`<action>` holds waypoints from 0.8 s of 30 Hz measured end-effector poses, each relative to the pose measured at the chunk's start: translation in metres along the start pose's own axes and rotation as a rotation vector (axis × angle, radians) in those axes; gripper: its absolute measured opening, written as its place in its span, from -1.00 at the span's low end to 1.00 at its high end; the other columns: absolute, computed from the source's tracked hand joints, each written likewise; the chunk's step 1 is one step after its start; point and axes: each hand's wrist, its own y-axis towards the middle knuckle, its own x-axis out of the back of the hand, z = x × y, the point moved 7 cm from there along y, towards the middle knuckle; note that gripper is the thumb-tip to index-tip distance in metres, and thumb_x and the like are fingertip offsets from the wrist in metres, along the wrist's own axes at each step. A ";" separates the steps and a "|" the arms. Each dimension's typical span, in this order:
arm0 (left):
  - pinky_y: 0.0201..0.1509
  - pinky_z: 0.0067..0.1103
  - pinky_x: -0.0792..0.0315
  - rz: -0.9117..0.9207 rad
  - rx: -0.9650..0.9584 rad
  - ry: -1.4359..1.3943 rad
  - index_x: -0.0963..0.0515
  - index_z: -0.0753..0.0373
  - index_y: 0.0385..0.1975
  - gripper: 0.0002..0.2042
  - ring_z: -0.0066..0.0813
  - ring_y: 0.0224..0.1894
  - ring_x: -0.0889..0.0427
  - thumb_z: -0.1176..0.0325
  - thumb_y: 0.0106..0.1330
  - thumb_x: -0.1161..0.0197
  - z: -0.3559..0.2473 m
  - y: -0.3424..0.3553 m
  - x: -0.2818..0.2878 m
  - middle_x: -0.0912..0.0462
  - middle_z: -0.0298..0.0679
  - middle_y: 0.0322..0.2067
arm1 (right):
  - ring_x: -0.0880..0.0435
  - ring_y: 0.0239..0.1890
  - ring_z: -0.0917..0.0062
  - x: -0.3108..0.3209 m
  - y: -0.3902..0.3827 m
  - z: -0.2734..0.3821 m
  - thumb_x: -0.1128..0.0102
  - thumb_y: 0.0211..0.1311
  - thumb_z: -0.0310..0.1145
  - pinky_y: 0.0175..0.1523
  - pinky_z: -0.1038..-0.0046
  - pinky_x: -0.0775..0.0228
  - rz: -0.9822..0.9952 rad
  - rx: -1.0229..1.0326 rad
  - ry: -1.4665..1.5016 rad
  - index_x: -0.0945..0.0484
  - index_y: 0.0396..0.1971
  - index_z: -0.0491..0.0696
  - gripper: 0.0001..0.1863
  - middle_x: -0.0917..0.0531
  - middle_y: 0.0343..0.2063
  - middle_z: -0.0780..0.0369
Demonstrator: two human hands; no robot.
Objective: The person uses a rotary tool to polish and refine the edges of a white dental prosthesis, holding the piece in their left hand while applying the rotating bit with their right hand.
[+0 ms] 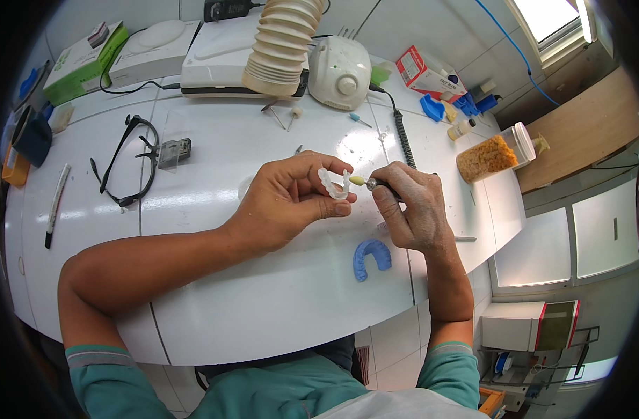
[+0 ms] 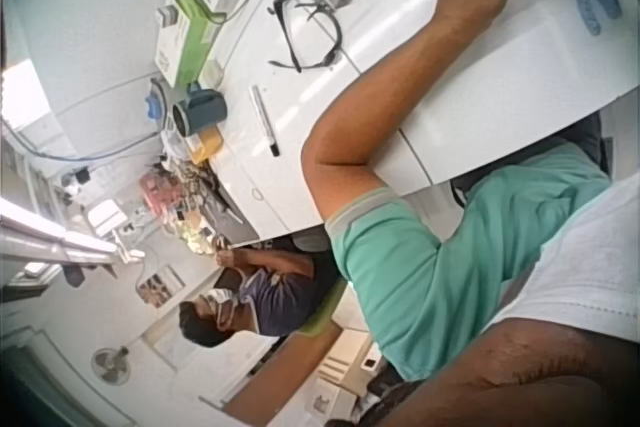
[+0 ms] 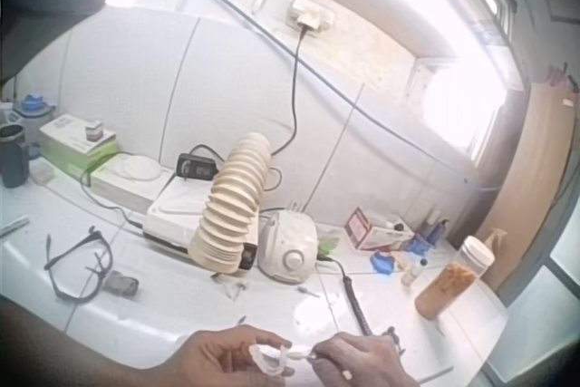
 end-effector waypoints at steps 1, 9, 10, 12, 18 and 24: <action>0.36 -0.48 -0.68 0.003 -0.005 0.007 -0.57 0.33 0.14 -0.63 -0.35 0.17 -0.72 0.69 0.36 -0.36 0.000 0.000 0.000 -0.57 -0.18 0.21 | -0.68 -0.59 0.40 0.000 0.000 0.000 -0.26 0.31 -0.45 -0.46 0.39 -0.46 0.008 0.001 -0.003 -0.67 -0.31 -0.13 -0.92 -0.71 -0.49 0.16; 0.35 -0.48 -0.68 0.020 -0.040 0.003 -0.57 0.32 0.10 -0.67 -0.35 0.18 -0.72 0.70 0.36 -0.35 0.002 0.001 0.001 -0.57 -0.18 0.21 | -0.67 -0.60 0.42 -0.002 0.001 0.001 -0.28 0.30 -0.45 -0.48 0.39 -0.46 0.019 0.014 -0.032 -0.68 -0.32 -0.12 -0.93 -0.71 -0.51 0.17; 0.35 -0.48 -0.68 0.021 -0.031 0.005 -0.57 0.32 0.10 -0.67 -0.34 0.18 -0.72 0.69 0.36 -0.35 0.002 0.001 0.001 -0.57 -0.17 0.22 | -0.67 -0.60 0.42 -0.002 0.001 0.001 -0.28 0.30 -0.45 -0.48 0.39 -0.46 0.021 0.013 -0.034 -0.68 -0.32 -0.12 -0.93 -0.71 -0.51 0.17; 0.35 -0.49 -0.69 0.022 -0.013 0.008 -0.57 0.33 0.09 -0.68 -0.34 0.19 -0.71 0.69 0.37 -0.35 0.002 0.001 0.000 -0.56 -0.17 0.22 | -0.67 -0.60 0.42 -0.001 0.001 0.001 -0.28 0.30 -0.45 -0.48 0.39 -0.47 0.011 0.018 -0.028 -0.68 -0.32 -0.12 -0.93 -0.71 -0.50 0.17; 0.35 -0.48 -0.70 0.028 -0.010 0.048 -0.57 0.34 0.09 -0.69 -0.32 0.20 -0.71 0.69 0.38 -0.34 0.001 0.001 0.000 -0.55 -0.16 0.23 | -0.68 -0.59 0.41 -0.002 0.001 0.003 -0.29 0.29 -0.46 -0.47 0.38 -0.48 0.027 0.006 -0.033 -0.68 -0.31 -0.13 -0.93 -0.71 -0.50 0.17; 0.34 -0.48 -0.70 0.039 -0.028 0.012 -0.57 0.33 0.10 -0.69 -0.32 0.20 -0.71 0.67 0.40 -0.33 0.003 0.002 0.000 -0.56 -0.17 0.23 | -0.68 -0.60 0.41 -0.001 0.000 0.002 -0.29 0.28 -0.46 -0.47 0.38 -0.47 0.031 0.003 -0.041 -0.69 -0.32 -0.12 -0.94 -0.71 -0.50 0.17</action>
